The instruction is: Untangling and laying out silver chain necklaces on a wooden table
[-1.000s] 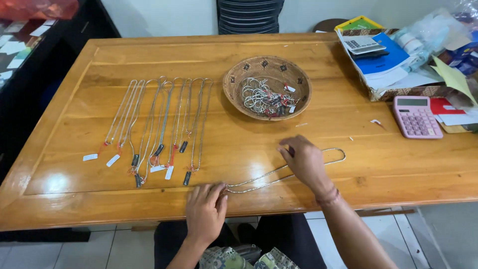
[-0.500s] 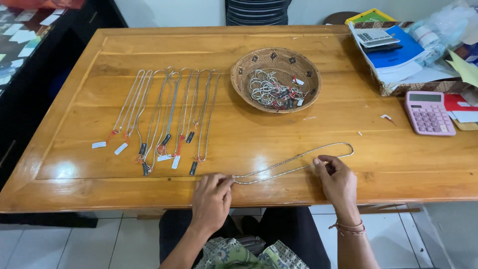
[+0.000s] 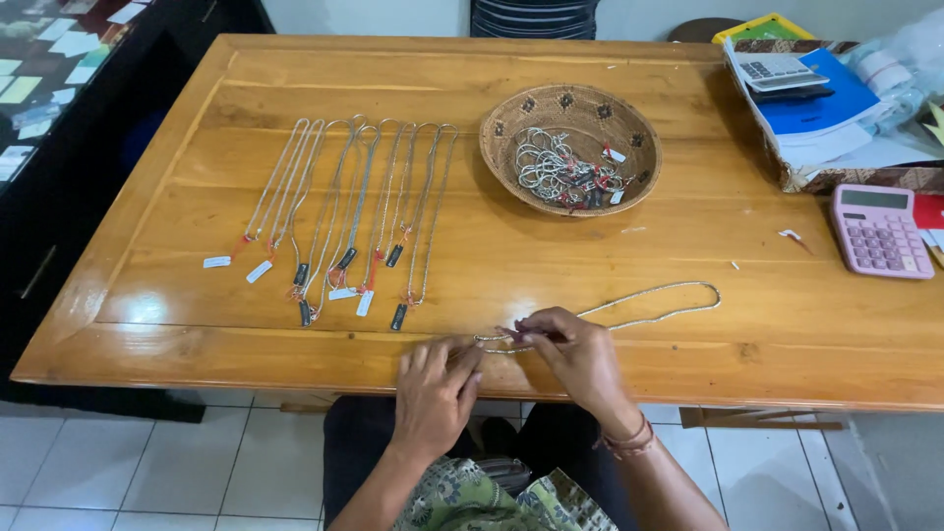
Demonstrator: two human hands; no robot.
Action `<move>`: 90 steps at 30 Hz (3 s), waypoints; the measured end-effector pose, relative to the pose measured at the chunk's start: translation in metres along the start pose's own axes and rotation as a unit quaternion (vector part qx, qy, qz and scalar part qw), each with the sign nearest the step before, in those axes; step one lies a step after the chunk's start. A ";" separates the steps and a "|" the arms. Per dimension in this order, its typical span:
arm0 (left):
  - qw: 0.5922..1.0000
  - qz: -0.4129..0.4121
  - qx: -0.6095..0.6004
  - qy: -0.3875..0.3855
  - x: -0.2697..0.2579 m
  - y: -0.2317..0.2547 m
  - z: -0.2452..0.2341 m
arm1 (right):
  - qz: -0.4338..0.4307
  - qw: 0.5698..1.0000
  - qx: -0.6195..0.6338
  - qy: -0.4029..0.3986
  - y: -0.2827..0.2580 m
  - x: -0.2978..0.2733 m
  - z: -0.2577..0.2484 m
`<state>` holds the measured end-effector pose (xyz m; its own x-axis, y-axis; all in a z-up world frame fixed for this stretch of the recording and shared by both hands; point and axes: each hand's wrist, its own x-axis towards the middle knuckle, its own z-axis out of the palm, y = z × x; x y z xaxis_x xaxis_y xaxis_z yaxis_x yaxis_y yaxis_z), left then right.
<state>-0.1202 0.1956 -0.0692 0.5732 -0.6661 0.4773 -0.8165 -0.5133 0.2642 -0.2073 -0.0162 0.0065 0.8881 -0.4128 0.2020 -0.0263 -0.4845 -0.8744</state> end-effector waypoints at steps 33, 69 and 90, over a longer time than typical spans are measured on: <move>0.994 0.048 0.086 -0.049 0.009 0.017 -0.029 | -0.136 0.974 -0.123 -0.136 0.000 0.055 0.037; 0.998 -0.010 -0.003 0.059 0.022 -0.006 0.029 | -0.070 0.987 -0.118 -0.084 0.033 0.052 0.021; 0.992 0.009 -0.114 0.062 0.030 0.002 0.003 | -0.134 0.982 -0.103 -0.086 0.010 0.043 0.024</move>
<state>-0.1043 0.1725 -0.0571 0.5573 -0.5948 0.5793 -0.8289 -0.3577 0.4302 -0.1580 -0.0199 -0.0038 0.9396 -0.1213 0.3200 0.1428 -0.7109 -0.6887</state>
